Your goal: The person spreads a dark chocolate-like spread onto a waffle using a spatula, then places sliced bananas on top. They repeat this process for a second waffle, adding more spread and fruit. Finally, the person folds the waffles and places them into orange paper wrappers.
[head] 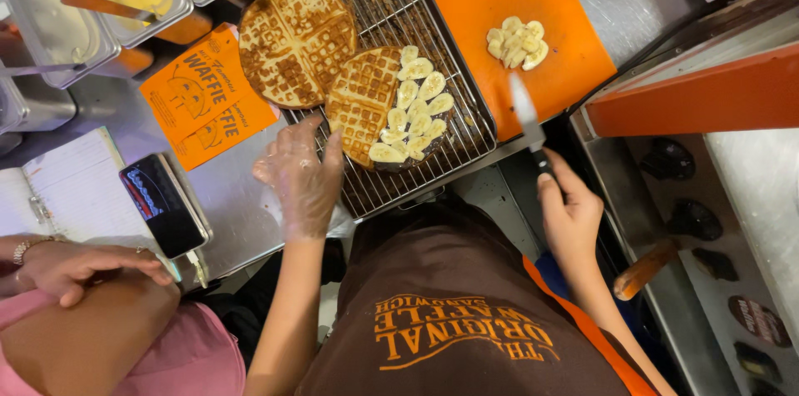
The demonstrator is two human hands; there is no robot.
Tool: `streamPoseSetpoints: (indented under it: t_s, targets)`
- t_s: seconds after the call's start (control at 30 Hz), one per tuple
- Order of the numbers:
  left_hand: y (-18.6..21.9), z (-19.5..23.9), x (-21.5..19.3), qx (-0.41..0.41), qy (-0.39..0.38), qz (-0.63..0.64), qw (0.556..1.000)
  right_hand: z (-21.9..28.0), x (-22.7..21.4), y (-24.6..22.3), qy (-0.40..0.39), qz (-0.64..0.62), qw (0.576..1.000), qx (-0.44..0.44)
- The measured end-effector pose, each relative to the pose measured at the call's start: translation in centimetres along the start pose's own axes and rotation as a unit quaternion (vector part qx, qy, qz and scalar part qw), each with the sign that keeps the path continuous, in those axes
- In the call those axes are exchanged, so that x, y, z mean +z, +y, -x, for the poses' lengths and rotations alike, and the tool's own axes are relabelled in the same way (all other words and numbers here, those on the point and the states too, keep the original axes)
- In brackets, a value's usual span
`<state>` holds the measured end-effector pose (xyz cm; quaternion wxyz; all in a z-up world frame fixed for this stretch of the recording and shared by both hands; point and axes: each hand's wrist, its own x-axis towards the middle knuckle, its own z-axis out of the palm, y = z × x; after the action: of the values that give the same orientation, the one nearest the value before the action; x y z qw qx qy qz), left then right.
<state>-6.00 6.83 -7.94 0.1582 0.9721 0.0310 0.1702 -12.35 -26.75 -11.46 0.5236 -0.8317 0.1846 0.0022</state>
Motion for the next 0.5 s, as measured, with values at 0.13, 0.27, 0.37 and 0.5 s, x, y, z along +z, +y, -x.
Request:
streamPoseSetpoints:
  t_s: [0.13,0.27,0.37,0.5]
  targets:
    - [0.1,0.1,2.4,-0.018,0.022,0.051,0.998,1.2,0.5,-1.4,-0.047,0.059,0.994,-0.078]
    - [0.8,-1.1,2.6,-0.085,0.013,0.043,0.995,1.5,1.1,-2.3,-0.065,0.036,0.992,-0.099]
    - [1.3,-2.4,1.7,-0.193,-0.071,0.131,0.97,1.7,1.3,-2.6,-0.076,0.045,0.993,-0.081]
    - [2.9,-2.3,0.9,-0.326,-0.125,0.485,0.802,1.7,1.2,-2.7,-0.084,0.054,0.993,-0.067]
